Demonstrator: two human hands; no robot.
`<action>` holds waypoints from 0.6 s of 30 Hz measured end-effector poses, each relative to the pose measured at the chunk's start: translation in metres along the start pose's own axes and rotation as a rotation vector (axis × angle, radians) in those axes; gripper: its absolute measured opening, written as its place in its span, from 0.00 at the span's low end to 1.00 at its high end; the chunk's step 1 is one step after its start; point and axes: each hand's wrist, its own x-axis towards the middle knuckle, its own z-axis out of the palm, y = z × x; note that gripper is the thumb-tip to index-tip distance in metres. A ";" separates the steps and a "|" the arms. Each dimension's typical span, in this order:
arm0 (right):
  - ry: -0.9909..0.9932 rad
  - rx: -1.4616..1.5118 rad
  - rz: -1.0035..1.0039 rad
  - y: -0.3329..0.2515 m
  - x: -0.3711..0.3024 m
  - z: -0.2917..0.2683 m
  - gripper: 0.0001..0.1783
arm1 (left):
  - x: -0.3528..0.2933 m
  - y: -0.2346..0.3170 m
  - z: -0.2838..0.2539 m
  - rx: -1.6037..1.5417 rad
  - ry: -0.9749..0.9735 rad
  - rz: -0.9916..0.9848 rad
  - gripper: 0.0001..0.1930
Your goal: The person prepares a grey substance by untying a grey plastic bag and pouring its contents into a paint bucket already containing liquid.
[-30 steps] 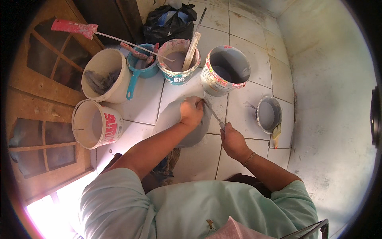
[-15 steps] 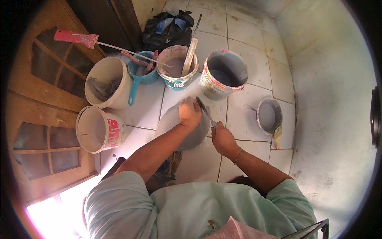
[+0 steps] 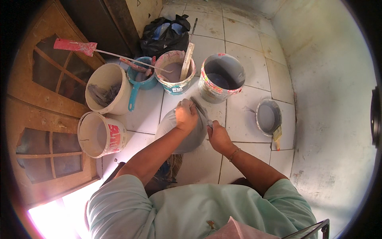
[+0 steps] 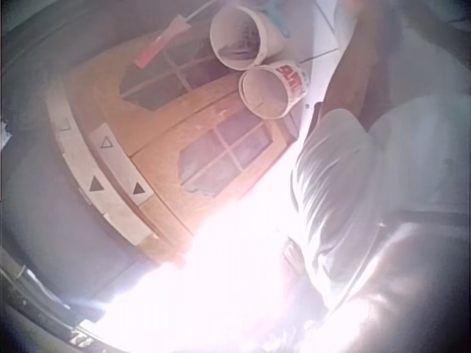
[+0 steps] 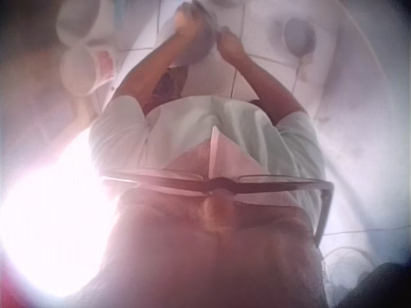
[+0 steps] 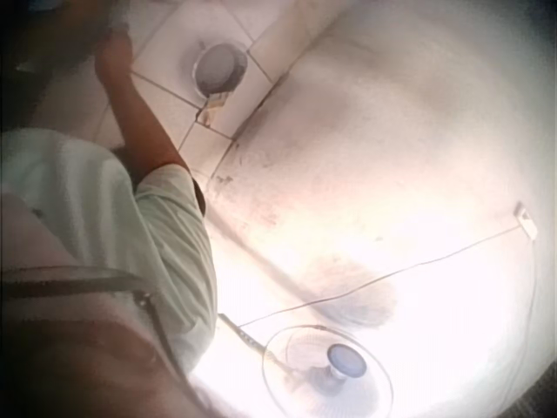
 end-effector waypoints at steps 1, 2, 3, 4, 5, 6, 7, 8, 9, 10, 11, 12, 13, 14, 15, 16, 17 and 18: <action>-0.001 0.000 -0.002 -0.001 0.002 0.001 0.14 | 0.001 -0.001 -0.001 0.002 -0.007 -0.013 0.04; -0.006 0.050 -0.011 -0.002 0.004 0.002 0.14 | 0.001 -0.003 -0.001 0.004 -0.014 -0.025 0.04; -0.012 0.101 -0.019 -0.002 0.005 0.004 0.15 | 0.001 -0.003 -0.002 0.006 -0.012 -0.026 0.04; -0.007 0.100 -0.018 0.006 0.009 0.008 0.15 | 0.002 -0.002 -0.001 0.008 -0.009 -0.023 0.05; -0.045 0.186 -0.014 0.014 0.013 0.012 0.15 | 0.003 -0.001 -0.001 0.013 -0.006 -0.022 0.05; -0.062 0.230 -0.012 0.022 0.015 0.016 0.15 | 0.003 0.000 -0.001 0.013 -0.007 -0.020 0.05; -0.082 0.274 -0.010 0.022 0.015 0.016 0.15 | 0.003 0.000 -0.003 0.013 0.002 -0.001 0.05; -0.045 0.194 -0.015 0.006 0.012 0.006 0.16 | 0.002 -0.002 -0.004 0.016 0.015 0.012 0.05; -0.008 0.114 -0.020 -0.006 0.009 -0.002 0.16 | 0.001 -0.003 -0.006 0.021 0.020 0.008 0.05; -0.008 0.114 -0.021 -0.011 0.009 -0.009 0.16 | 0.000 -0.003 -0.006 0.027 0.020 0.008 0.05; 0.017 0.020 0.013 -0.015 0.010 -0.015 0.17 | 0.000 -0.003 -0.006 0.033 0.020 0.009 0.05; 0.041 -0.075 0.047 -0.017 0.011 -0.017 0.17 | 0.001 -0.003 -0.006 0.035 0.021 0.008 0.05; 0.044 -0.074 0.051 -0.014 0.011 -0.013 0.17 | 0.002 -0.003 -0.006 0.032 0.022 -0.007 0.04; 0.030 -0.003 0.002 -0.010 0.013 -0.005 0.18 | 0.002 -0.002 -0.005 0.029 0.024 -0.022 0.04; 0.016 0.069 -0.046 -0.007 0.013 -0.001 0.19 | 0.002 -0.002 -0.005 0.027 0.021 -0.020 0.04; 0.017 0.069 -0.050 -0.009 0.015 -0.003 0.19 | 0.003 -0.003 -0.005 0.020 0.026 -0.029 0.04; -0.063 0.128 -0.024 -0.012 0.017 -0.006 0.18 | 0.004 -0.004 -0.005 0.012 0.031 -0.039 0.04; -0.103 0.157 -0.013 -0.012 0.019 -0.007 0.18 | 0.004 -0.005 -0.005 0.013 0.034 -0.037 0.04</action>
